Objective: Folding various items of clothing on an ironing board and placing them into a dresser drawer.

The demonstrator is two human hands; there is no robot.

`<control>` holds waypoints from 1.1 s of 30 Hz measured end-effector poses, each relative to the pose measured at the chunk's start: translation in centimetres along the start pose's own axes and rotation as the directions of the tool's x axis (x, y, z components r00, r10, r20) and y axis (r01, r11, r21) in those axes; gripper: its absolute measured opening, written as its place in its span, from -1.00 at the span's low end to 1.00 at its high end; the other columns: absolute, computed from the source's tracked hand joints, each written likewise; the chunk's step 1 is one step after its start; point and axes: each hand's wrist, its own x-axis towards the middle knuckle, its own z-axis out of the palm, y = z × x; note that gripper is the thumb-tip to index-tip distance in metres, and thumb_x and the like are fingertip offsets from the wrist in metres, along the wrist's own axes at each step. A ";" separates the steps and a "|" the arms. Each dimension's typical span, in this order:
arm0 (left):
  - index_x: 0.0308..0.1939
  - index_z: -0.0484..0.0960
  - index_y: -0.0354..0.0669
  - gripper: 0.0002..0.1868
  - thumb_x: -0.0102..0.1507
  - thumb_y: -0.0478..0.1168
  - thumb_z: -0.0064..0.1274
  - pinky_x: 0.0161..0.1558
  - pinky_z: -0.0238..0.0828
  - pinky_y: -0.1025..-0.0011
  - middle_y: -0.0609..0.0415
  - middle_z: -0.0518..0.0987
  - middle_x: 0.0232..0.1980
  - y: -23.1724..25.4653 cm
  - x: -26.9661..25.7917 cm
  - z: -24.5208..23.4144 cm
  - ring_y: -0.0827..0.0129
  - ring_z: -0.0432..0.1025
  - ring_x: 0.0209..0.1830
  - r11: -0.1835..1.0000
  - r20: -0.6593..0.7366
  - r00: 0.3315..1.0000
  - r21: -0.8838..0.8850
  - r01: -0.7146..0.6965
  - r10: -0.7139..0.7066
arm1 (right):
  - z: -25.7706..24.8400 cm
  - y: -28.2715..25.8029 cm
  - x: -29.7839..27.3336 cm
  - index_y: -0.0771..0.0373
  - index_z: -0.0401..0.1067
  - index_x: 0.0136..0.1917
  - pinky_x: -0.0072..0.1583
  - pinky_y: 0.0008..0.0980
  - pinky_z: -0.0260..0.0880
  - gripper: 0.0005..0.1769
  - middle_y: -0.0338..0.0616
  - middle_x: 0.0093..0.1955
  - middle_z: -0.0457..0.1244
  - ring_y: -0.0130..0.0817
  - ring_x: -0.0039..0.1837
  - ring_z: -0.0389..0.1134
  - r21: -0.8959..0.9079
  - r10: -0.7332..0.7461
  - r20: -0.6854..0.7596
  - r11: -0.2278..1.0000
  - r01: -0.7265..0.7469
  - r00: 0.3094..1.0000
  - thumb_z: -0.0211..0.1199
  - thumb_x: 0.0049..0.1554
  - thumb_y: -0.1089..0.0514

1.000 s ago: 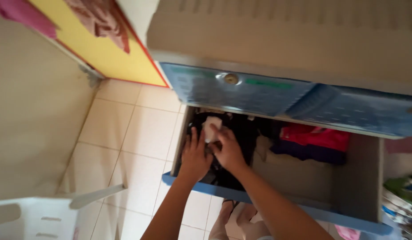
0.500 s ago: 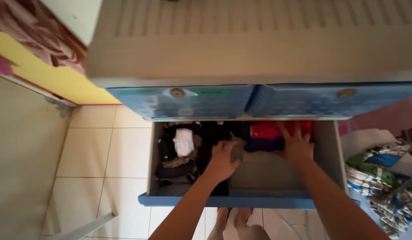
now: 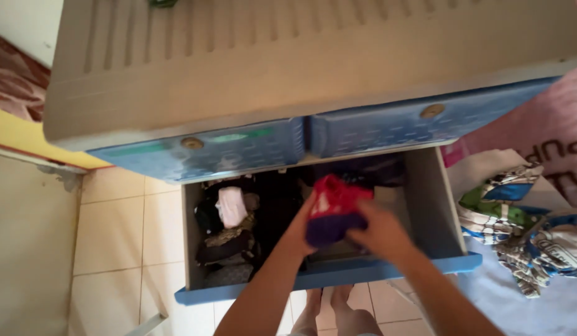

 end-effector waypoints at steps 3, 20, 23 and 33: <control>0.19 0.58 -0.11 -0.55 0.25 -0.08 0.17 0.03 0.62 0.14 -0.06 0.68 0.02 1.0 -1.8 -4.6 0.13 0.61 -0.04 0.996 -0.095 0.994 0.072 -0.054 0.061 | 1.6 1.4 0.8 0.22 0.33 0.42 0.34 -0.14 0.26 0.03 0.15 0.40 0.18 0.04 0.38 0.23 0.069 -0.428 0.026 0.902 0.425 0.903 0.64 -0.22 -0.15; 0.16 0.53 -0.11 -0.61 0.24 -0.23 0.07 -0.07 0.56 0.35 -0.06 0.65 0.01 3.5 -9.0 -3.9 0.26 0.58 -0.08 0.793 -0.195 0.900 0.567 -0.222 0.391 | 0.4 8.2 15.1 -0.03 0.48 0.30 0.30 0.04 0.35 -0.61 -0.02 0.35 0.27 0.10 0.35 0.27 -0.060 -0.186 -0.405 0.982 0.177 0.895 0.32 0.22 -0.06; 0.14 0.54 -0.03 -0.62 0.23 -0.15 0.09 -0.09 0.55 0.30 -0.05 0.66 -0.02 2.9 -8.2 -1.7 0.25 0.58 -0.10 0.803 -0.272 0.882 0.570 -0.176 0.386 | 1.1 8.2 9.9 0.14 0.45 0.26 0.30 -0.12 0.38 -0.63 -0.05 0.22 0.28 -0.12 0.26 0.33 0.314 -0.307 -0.403 0.838 0.446 0.862 0.31 0.24 -0.02; 0.20 0.63 -0.24 -0.45 0.24 0.02 0.27 -0.10 0.55 0.30 -0.03 0.68 0.00 2.3 -6.6 -5.0 0.26 0.58 -0.12 0.834 -0.199 0.957 0.548 -0.071 0.213 | 6.3 -0.6 -1.8 -0.09 0.54 0.05 0.31 0.27 0.06 -0.73 -0.25 0.34 0.33 -0.01 0.40 0.27 -0.190 -0.907 -0.132 0.419 0.888 0.400 0.37 0.14 -0.17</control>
